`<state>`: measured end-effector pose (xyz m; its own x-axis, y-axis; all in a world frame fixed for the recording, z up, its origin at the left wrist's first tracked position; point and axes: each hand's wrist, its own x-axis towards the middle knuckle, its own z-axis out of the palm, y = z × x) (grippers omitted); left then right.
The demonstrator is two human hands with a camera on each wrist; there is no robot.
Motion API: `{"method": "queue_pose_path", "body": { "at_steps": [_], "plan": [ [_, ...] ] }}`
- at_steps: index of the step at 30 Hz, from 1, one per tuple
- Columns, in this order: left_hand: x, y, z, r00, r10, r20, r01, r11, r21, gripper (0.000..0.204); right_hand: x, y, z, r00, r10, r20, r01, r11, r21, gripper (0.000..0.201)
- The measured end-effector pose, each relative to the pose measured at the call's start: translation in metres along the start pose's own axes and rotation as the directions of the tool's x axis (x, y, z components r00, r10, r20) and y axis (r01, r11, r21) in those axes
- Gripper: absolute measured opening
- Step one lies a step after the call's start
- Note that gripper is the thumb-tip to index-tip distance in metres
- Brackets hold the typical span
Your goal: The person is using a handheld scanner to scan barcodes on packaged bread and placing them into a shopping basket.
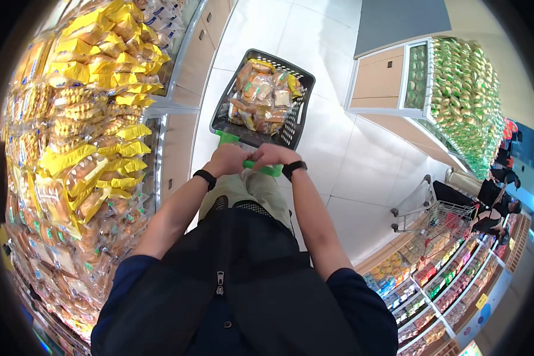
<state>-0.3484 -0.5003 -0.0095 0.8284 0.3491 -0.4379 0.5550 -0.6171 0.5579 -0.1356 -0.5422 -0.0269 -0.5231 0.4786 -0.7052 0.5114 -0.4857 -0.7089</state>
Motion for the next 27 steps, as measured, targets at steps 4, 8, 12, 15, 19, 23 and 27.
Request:
{"method": "queue_pose_path", "body": {
  "at_steps": [4,8,12,15,19,23,27],
  "plan": [
    [0.007,-0.013,0.012,1.000,0.020,-0.008,-0.020,0.999,0.037,0.019,0.036,-0.011,-0.061,0.973,-0.092,-0.211,0.093,0.996,-0.005,0.023],
    [0.009,-0.025,0.038,0.960,0.093,-0.264,-0.084,0.995,0.044,0.022,0.113,0.006,-0.091,0.838,-0.166,-0.520,-0.023,0.941,-0.338,0.026],
    [0.011,-0.031,0.035,0.935,0.134,-0.327,-0.103,0.988,0.111,0.033,0.223,0.074,-0.086,0.883,-0.007,-0.469,-0.103,0.972,-0.209,0.029],
    [0.022,-0.039,0.029,0.877,0.162,-0.452,-0.127,0.986,0.107,0.031,0.312,0.131,-0.076,0.948,0.102,-0.301,-0.145,0.982,-0.124,0.025],
    [0.036,-0.051,0.028,0.871,0.113,-0.478,-0.055,0.989,0.134,0.010,0.389,0.152,-0.066,0.908,0.157,-0.389,-0.242,0.953,-0.181,0.030],
    [0.045,-0.057,0.028,0.851,0.084,-0.519,-0.011,0.990,0.142,0.015,0.446,0.192,-0.045,0.844,0.173,-0.507,-0.296,0.940,-0.171,0.035],
    [0.054,-0.062,0.028,0.865,0.084,-0.494,-0.009,0.988,0.153,0.019,0.479,0.210,-0.051,0.779,0.151,-0.609,-0.308,0.938,-0.161,0.036]
  ]
}}
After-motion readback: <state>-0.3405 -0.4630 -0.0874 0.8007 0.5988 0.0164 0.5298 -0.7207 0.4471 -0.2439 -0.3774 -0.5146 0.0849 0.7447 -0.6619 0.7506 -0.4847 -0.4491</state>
